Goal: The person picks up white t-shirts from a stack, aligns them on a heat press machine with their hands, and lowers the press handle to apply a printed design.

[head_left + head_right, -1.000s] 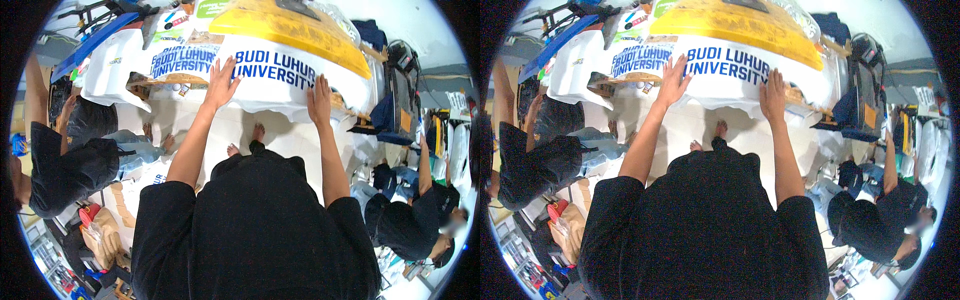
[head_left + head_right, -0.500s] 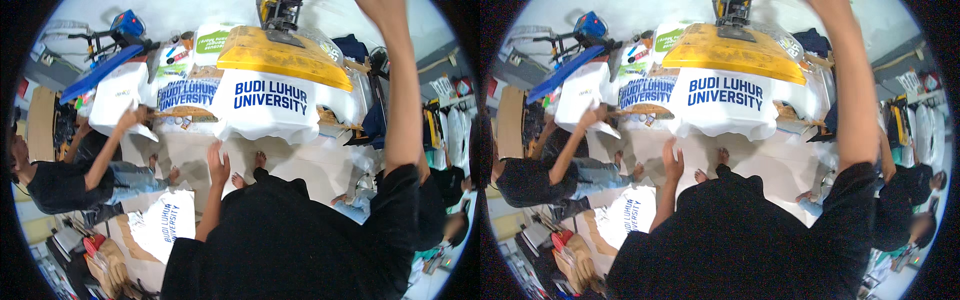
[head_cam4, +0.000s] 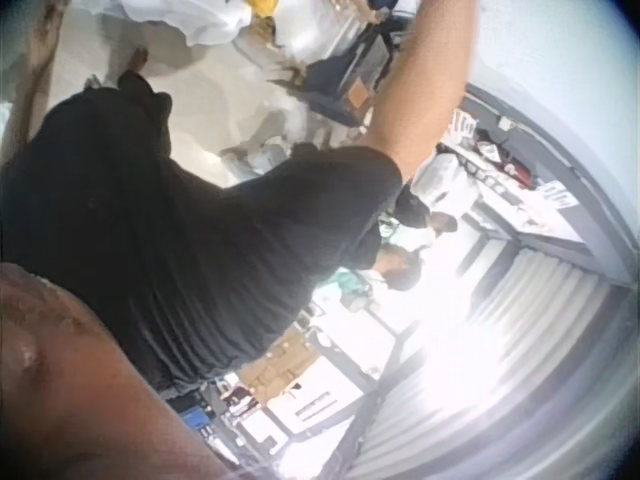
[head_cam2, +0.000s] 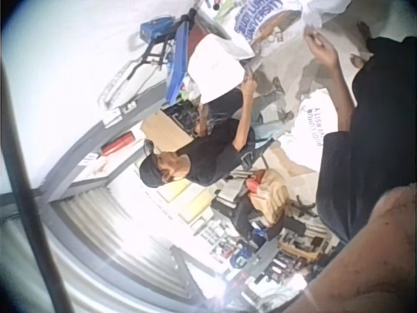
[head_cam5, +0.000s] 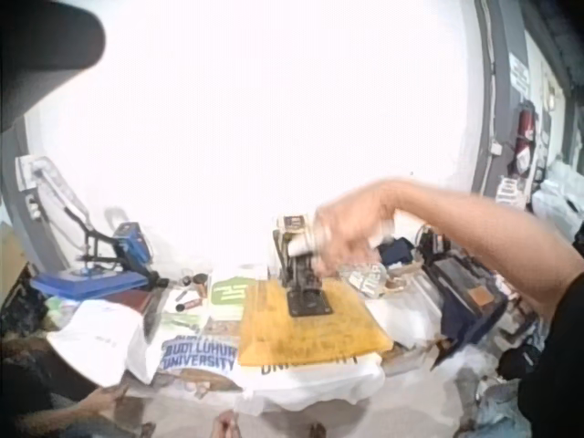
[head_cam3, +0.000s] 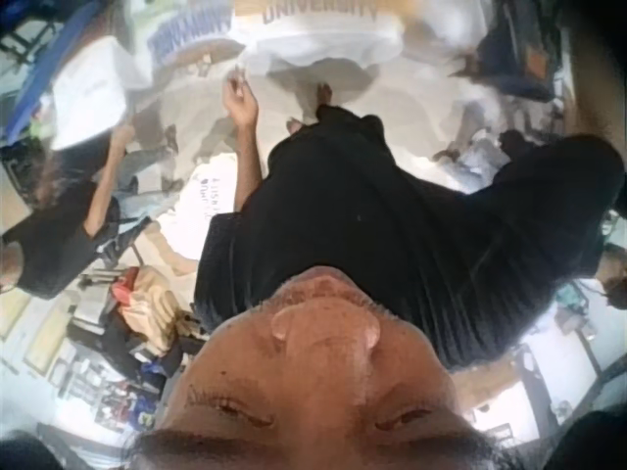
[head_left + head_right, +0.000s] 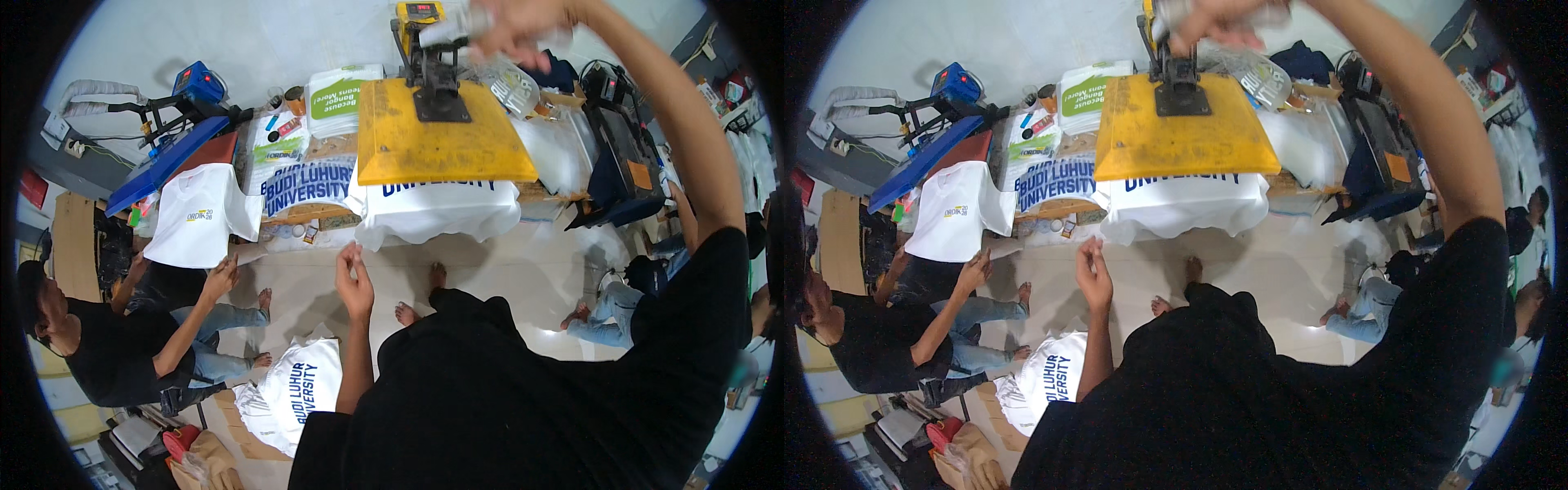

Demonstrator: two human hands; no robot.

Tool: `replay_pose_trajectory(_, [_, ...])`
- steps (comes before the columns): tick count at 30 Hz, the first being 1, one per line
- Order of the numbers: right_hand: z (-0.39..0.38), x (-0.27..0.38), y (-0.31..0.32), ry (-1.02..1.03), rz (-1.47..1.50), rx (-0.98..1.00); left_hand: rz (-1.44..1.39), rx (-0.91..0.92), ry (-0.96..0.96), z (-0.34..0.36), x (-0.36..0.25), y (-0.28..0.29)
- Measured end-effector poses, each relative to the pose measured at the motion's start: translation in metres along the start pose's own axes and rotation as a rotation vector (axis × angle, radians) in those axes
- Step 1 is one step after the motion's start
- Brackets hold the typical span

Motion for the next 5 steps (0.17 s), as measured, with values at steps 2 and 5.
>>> replay_pose_trajectory(2, [-0.04, 0.08, -0.07, 0.095, -0.04, 0.165, -0.133, -0.038, -0.074, 0.037, -0.053, -0.002])
replay_pose_trajectory(5, [-0.035, 0.054, -0.116, 0.022, -0.045, 0.172, -0.373, 0.027, -0.242, 0.086, -0.163, -0.049])
Point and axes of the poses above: each hand's wrist, its own z-axis towards the middle knuckle, its own y-axis out of the back of the hand, x = y × z, the point moved 8 cm from there along z, towards the middle knuckle, and after that the axes turned 2 degrees about z, right-handed, at the moved point
